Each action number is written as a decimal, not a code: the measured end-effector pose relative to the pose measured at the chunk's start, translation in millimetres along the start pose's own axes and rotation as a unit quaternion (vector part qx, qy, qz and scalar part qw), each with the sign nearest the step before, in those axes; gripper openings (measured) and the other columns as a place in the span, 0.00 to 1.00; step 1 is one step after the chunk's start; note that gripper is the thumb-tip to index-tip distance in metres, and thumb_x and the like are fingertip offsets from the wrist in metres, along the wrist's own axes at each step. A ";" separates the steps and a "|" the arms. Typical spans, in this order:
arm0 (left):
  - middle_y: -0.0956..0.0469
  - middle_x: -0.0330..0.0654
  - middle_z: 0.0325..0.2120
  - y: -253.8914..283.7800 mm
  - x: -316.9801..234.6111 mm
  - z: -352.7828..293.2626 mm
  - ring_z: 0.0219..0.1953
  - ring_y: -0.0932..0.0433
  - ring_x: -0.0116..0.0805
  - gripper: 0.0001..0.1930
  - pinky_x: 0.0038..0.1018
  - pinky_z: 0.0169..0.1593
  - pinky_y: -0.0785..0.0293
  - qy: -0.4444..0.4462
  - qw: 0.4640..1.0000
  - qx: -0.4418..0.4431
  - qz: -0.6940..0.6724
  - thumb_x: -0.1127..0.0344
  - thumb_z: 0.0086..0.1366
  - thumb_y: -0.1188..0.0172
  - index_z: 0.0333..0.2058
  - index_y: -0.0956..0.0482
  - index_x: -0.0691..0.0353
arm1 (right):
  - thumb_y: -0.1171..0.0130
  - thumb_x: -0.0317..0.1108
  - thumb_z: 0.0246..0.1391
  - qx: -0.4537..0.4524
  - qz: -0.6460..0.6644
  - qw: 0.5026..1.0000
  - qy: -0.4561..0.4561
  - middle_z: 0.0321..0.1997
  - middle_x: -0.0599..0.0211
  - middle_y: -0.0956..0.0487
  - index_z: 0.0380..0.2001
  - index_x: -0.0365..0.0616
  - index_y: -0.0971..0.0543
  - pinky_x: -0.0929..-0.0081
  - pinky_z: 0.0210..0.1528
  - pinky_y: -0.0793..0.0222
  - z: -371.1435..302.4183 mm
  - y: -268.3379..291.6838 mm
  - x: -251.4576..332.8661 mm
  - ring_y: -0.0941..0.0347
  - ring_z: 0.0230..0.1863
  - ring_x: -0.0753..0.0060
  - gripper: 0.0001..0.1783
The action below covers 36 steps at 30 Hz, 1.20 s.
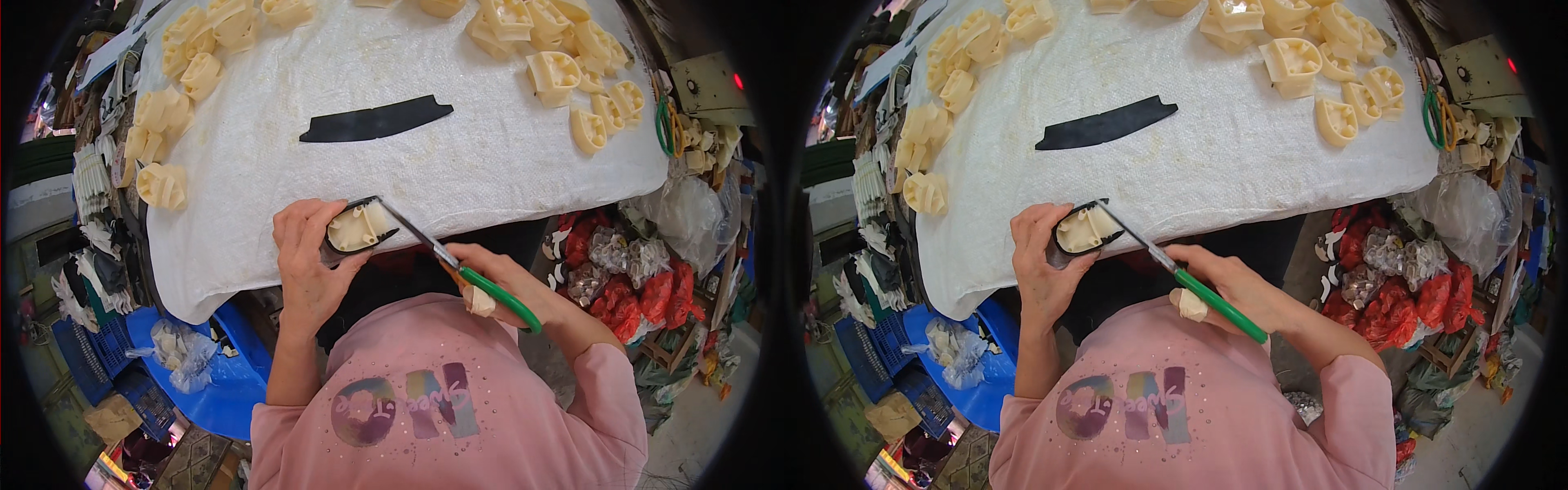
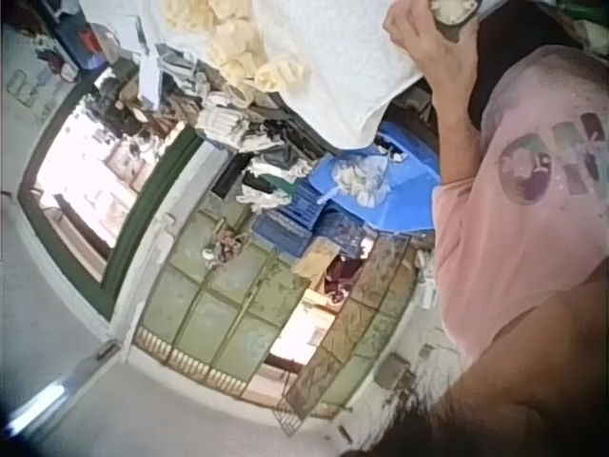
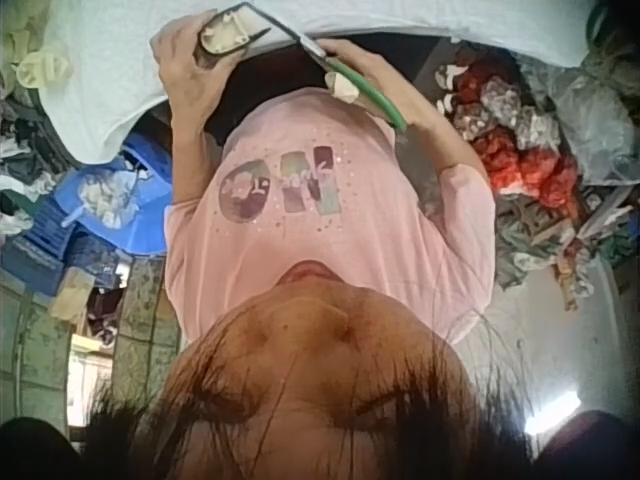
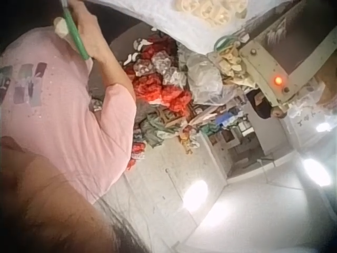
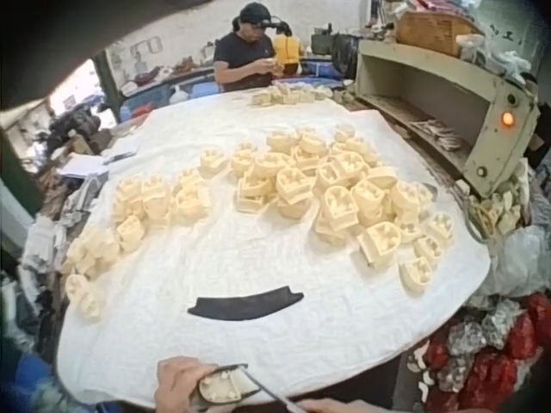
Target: Manually assembling and trimming shoe heel or internal components by inserting and cutting materials.
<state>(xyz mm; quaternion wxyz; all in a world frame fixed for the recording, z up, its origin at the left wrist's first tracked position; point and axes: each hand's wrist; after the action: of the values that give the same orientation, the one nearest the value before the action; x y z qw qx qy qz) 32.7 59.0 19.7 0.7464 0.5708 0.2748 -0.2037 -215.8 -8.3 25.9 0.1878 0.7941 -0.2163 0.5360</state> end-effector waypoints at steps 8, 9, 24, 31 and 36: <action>0.28 0.44 0.37 -3.6 0.5 1.6 0.44 0.33 0.44 0.32 0.35 0.48 0.37 0.001 1.000 -0.020 -0.023 0.74 0.31 0.28 0.42 0.25 0.60 | 0.48 0.37 0.55 0.087 0.092 0.985 -0.118 0.29 0.69 0.29 0.56 0.43 0.38 0.80 0.26 0.36 8.3 -3.8 11.6 0.32 0.24 0.80 0.26; 0.28 0.44 0.37 -3.5 0.6 1.6 0.44 0.33 0.44 0.32 0.35 0.48 0.37 0.002 1.000 -0.020 -0.023 0.74 0.31 0.28 0.42 0.25 0.60 | 0.51 0.36 0.54 0.074 0.090 0.990 -0.076 0.28 0.71 0.31 0.57 0.43 0.38 0.83 0.18 0.38 9.9 -5.9 9.1 0.34 0.18 0.84 0.26; 0.30 0.46 0.39 -2.3 3.0 1.3 0.46 0.32 0.43 0.29 0.33 0.49 0.34 -0.010 1.000 -0.006 0.004 0.71 0.36 0.29 0.42 0.25 0.63 | 0.39 0.39 0.51 0.027 0.006 0.997 -0.069 0.24 0.65 0.28 0.49 0.41 0.33 0.77 0.29 0.35 -2.7 -15.5 -1.1 0.32 0.23 0.74 0.25; 0.30 0.46 0.40 -2.4 3.2 0.5 0.45 0.32 0.43 0.29 0.32 0.49 0.34 -0.004 1.000 -0.008 -0.004 0.73 0.36 0.29 0.42 0.25 0.62 | 0.34 0.34 0.44 -0.128 0.002 0.992 0.017 0.41 0.62 0.32 0.64 0.42 0.45 0.77 0.44 0.37 -13.2 0.0 26.5 0.35 0.40 0.71 0.45; 0.30 0.46 0.39 -1.3 4.0 -1.0 0.45 0.32 0.43 0.29 0.33 0.49 0.34 -0.006 1.000 -0.008 0.009 0.73 0.35 0.29 0.43 0.25 0.62 | 0.36 0.44 0.42 -0.101 0.411 0.901 0.095 0.41 0.60 0.32 0.66 0.47 0.50 0.74 0.42 0.38 -2.8 9.0 36.7 0.36 0.40 0.70 0.50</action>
<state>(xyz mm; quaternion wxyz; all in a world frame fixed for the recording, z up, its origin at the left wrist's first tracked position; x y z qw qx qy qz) 34.8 59.7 16.0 0.7544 0.5657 0.2675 -0.1981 -210.7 -19.6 61.7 0.0500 0.5569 -0.5573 0.6138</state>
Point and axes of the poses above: each hand's wrist, its own z-axis towards the middle knuckle, its own y-axis out of the back of the hand, x = y × z
